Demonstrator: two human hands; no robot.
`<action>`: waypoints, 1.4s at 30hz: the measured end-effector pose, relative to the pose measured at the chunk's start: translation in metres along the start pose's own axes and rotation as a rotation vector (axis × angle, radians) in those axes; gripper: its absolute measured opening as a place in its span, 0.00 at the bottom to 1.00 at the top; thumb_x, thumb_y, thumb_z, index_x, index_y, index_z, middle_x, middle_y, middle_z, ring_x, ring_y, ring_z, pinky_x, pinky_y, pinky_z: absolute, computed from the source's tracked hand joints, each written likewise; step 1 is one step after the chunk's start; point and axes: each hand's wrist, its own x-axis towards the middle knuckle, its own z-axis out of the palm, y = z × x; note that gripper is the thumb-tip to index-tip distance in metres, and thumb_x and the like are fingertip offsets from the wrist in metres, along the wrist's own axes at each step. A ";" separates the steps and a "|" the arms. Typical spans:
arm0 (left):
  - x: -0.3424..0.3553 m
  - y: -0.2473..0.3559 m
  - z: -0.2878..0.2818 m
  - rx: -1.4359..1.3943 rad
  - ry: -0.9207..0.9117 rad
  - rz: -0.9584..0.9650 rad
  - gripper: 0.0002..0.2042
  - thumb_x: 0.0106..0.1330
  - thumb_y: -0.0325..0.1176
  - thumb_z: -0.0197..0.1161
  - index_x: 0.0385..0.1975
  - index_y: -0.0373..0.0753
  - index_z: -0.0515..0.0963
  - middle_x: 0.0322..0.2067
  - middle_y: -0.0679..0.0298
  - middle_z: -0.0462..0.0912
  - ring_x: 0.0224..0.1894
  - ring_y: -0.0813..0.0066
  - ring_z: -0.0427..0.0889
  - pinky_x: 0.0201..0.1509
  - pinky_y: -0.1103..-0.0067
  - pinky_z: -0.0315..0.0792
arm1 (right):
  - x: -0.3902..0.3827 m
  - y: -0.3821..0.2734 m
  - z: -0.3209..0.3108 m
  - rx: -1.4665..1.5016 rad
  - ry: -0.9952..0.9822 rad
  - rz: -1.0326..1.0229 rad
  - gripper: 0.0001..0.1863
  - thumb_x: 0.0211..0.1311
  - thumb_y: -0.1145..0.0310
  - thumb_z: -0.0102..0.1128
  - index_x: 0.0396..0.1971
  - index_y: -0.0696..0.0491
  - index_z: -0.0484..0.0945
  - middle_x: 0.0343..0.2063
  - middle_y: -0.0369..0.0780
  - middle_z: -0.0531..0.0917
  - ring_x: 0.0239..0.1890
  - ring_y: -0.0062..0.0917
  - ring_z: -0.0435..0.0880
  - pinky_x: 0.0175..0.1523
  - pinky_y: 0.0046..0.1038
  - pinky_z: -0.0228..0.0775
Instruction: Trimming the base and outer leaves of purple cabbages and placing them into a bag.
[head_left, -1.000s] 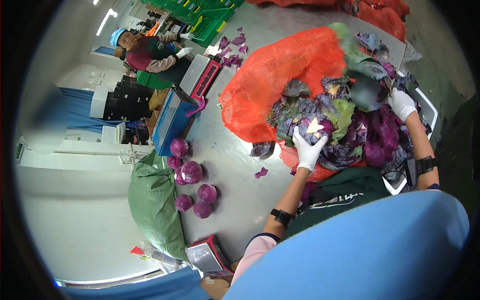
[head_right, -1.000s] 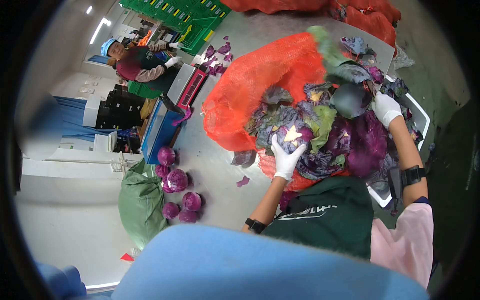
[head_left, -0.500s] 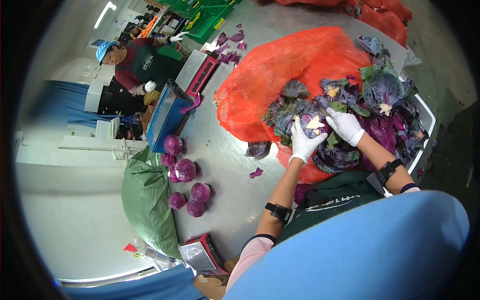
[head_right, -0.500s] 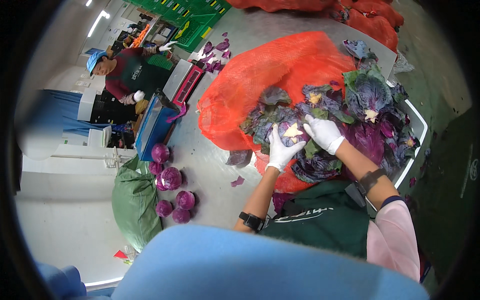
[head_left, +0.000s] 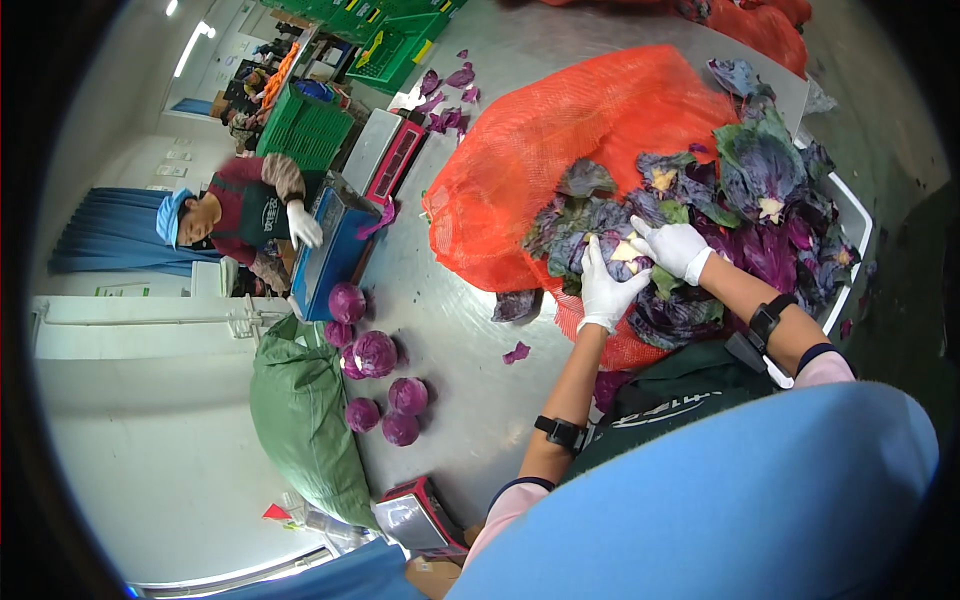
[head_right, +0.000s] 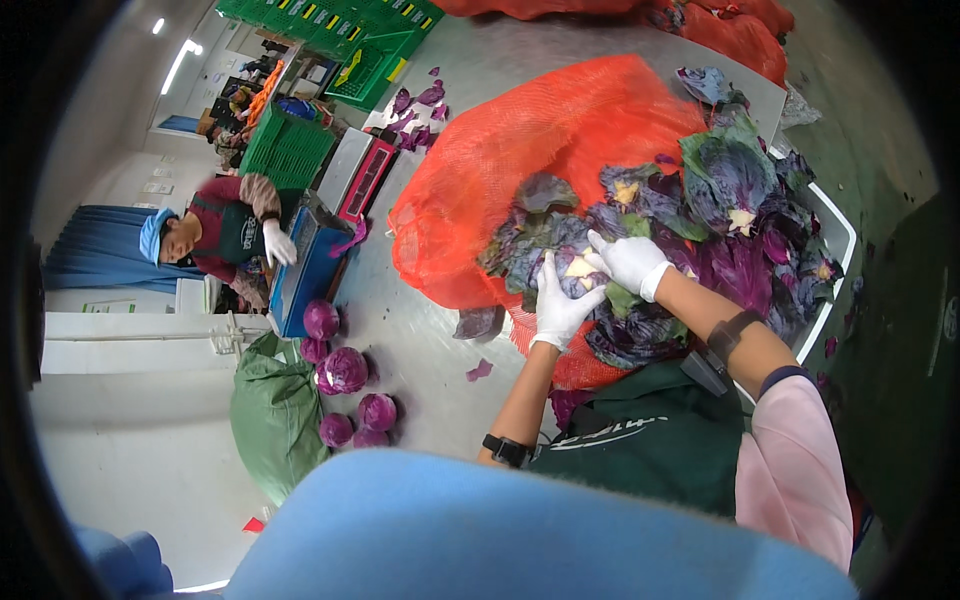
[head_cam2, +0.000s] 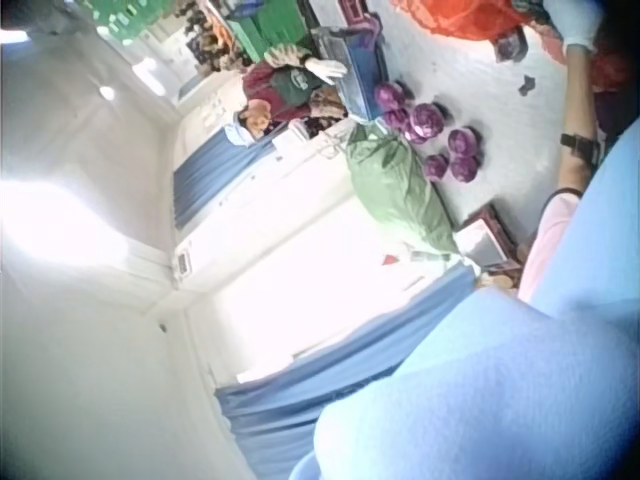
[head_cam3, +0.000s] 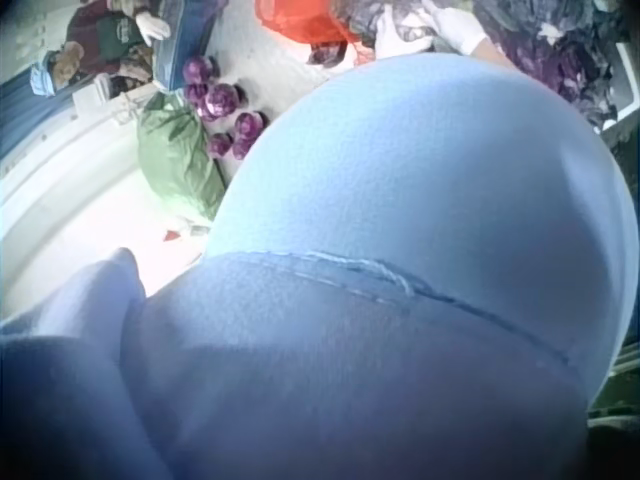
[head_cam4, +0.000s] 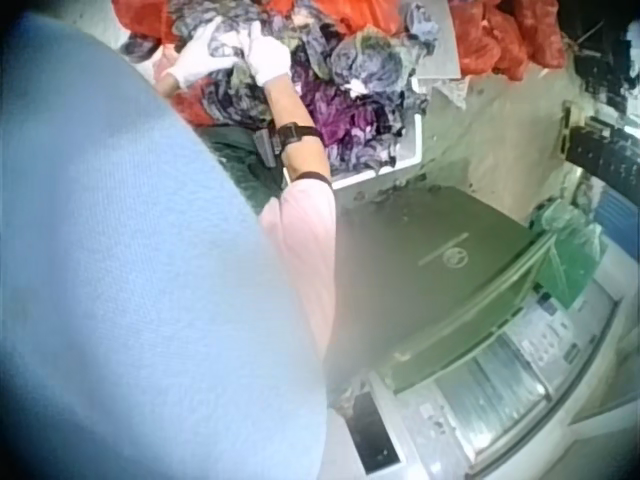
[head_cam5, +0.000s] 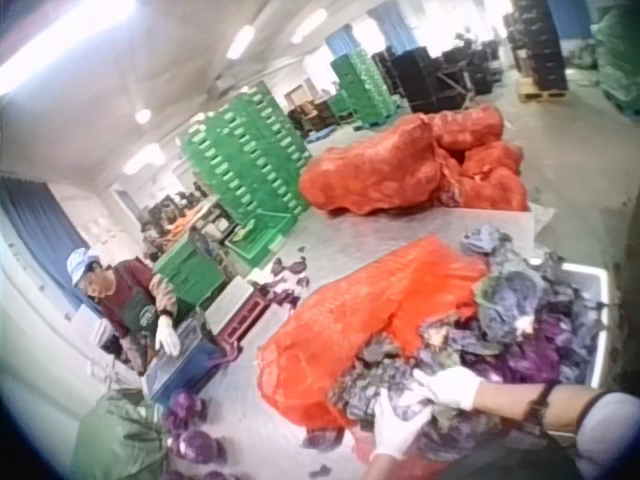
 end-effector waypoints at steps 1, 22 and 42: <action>0.001 0.004 0.001 0.006 0.003 0.000 0.60 0.44 0.52 0.80 0.72 0.29 0.49 0.64 0.38 0.61 0.66 0.43 0.64 0.69 0.65 0.62 | 0.003 0.008 0.009 0.000 0.004 0.010 0.31 0.75 0.46 0.40 0.68 0.51 0.65 0.31 0.51 0.86 0.34 0.47 0.86 0.41 0.47 0.76; -0.107 -0.067 0.001 -0.459 -0.013 0.016 0.59 0.47 0.34 0.82 0.75 0.37 0.42 0.72 0.53 0.54 0.71 0.60 0.61 0.70 0.66 0.67 | 0.019 0.071 0.003 0.335 0.441 0.425 0.35 0.62 0.54 0.62 0.67 0.50 0.66 0.33 0.53 0.85 0.37 0.47 0.86 0.42 0.45 0.78; -0.052 -0.076 -0.018 -0.687 -0.212 -0.154 0.54 0.55 0.26 0.76 0.76 0.36 0.41 0.69 0.53 0.60 0.60 0.67 0.75 0.62 0.75 0.72 | -0.056 0.082 0.031 0.353 0.448 0.268 0.08 0.48 0.77 0.59 0.31 0.52 0.81 0.29 0.44 0.81 0.33 0.40 0.82 0.41 0.38 0.75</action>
